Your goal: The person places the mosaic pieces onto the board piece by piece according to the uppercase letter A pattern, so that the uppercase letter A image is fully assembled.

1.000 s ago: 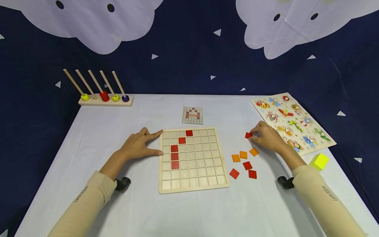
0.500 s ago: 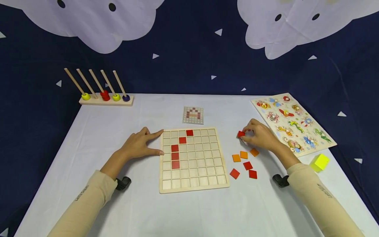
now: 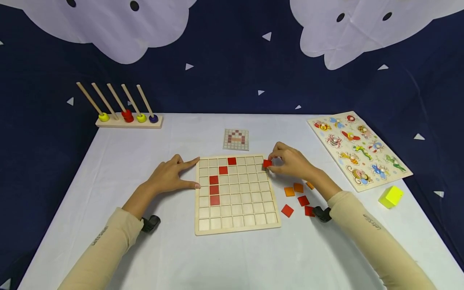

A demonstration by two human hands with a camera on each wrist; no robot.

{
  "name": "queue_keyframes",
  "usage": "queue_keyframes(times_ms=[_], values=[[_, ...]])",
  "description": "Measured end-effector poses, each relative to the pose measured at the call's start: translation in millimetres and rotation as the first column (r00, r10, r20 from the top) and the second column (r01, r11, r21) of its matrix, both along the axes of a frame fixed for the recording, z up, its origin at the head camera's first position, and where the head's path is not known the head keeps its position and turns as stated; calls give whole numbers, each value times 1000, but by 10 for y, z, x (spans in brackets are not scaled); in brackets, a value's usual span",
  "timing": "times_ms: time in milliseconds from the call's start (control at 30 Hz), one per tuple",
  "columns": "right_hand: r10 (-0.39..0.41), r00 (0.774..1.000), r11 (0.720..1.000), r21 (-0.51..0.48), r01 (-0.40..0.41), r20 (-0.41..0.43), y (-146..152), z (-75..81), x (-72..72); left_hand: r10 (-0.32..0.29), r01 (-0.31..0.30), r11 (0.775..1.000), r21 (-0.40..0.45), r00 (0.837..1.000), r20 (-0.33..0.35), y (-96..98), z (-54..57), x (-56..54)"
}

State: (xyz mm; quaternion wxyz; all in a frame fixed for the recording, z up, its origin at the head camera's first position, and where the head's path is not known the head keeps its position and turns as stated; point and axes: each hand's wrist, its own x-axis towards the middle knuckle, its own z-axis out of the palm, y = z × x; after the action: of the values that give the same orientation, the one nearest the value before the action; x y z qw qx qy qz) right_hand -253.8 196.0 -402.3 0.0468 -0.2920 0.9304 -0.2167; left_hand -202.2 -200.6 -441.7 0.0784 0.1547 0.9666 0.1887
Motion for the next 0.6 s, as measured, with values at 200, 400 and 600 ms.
queue_keyframes(times_ms=[200,400,600], values=[[92,996,996,-11,-92,-8,-293,-18,-18,-7,8,1000,13,1000,-10,-3,7,-1],[148,989,989,1,-148,-7,-508,-55,-12,-7,7,1000,17,1000,-13,1,16,4],[176,984,984,15,-176,-12,-624,-77,-8,-7,7,1000,8,1000,-10,-5,13,1]])
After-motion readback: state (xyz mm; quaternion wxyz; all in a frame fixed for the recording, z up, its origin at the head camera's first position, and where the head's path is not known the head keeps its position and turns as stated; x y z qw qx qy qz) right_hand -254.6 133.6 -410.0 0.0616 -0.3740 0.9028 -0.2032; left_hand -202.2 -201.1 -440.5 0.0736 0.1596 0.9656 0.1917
